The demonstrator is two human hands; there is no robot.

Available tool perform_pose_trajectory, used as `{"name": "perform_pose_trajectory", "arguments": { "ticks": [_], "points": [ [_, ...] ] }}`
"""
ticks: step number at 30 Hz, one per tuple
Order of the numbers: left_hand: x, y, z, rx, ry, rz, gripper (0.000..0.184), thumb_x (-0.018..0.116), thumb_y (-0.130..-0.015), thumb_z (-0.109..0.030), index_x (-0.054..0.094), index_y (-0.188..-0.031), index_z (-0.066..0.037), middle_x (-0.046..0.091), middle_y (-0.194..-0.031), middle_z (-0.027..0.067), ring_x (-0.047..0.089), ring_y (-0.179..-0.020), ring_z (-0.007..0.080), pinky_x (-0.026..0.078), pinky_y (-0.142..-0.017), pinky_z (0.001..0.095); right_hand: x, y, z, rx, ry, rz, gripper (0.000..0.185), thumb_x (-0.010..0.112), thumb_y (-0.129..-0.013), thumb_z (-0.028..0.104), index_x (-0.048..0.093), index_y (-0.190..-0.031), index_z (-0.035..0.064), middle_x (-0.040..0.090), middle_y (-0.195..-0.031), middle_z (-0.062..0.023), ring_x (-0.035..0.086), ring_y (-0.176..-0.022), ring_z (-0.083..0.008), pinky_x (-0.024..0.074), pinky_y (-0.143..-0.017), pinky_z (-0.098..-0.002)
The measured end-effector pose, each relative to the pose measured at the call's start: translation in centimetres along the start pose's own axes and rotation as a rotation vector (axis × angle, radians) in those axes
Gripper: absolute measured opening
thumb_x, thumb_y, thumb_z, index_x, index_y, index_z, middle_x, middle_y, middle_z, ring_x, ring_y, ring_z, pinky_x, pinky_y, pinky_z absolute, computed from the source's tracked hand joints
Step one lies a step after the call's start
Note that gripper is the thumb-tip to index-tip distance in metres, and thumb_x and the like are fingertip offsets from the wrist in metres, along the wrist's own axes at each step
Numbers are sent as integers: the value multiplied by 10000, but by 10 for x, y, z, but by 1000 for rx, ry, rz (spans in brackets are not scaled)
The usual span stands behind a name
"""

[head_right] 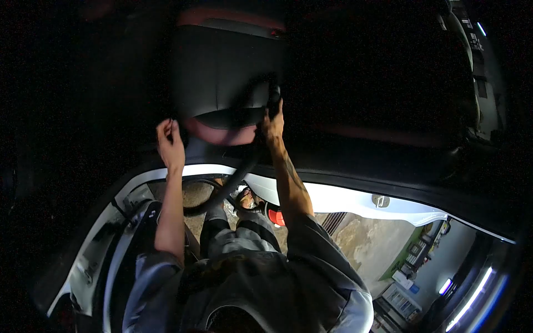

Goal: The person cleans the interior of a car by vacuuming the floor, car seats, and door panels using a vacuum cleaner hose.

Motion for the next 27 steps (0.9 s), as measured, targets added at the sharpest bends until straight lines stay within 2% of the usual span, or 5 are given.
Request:
{"name": "perform_pose_trajectory", "arguments": {
  "ticks": [6,8,17,24,27],
  "points": [
    [83,-101,46,-45,-438,159,828,558,-856,-554,201,-1437,-85,327,-1376,255,400,-1250,417,431,-970,519,18,17,16,-417,202,-173,681,550,-895,131,192,-1473,81,604,-1002,-146,615,-862,-234,494,-792,-312],
    [89,-104,43,-104,-484,130,864,562,-840,-578,193,-1441,-80,334,-1366,256,402,-1245,419,445,-954,519,6,82,22,106,43,84,746,571,-913,221,111,-1497,158,525,-1278,-249,562,-1137,-340,433,-967,-372],
    [91,-105,40,-12,-578,-10,924,601,-803,-595,200,-1435,-54,392,-1289,234,449,-1186,418,469,-916,509,-5,49,-11,345,253,-82,872,601,-882,245,-24,-1490,218,643,-761,-241,639,-651,-381,520,-620,-449],
    [91,-104,42,-29,-545,-40,928,644,-782,-564,216,-1434,-63,413,-1261,217,471,-1150,409,474,-893,505,-32,71,5,211,208,-26,631,516,-920,254,207,-1469,222,592,-772,-74,583,-574,-150,470,-472,-296],
    [92,-102,44,22,-563,-65,906,626,-800,-557,200,-1445,-86,418,-1239,220,472,-1148,407,471,-890,509,-27,-10,2,333,272,73,701,542,-903,247,158,-1488,199,637,-987,-157,663,-756,-247,535,-605,-345]
  ]
}}
Point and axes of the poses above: each hand's wrist, its own y-axis away from the middle knuckle, its own x-axis out of the palm, z = x × y, the point moved 5 cm from there along -y, towards the middle knuckle
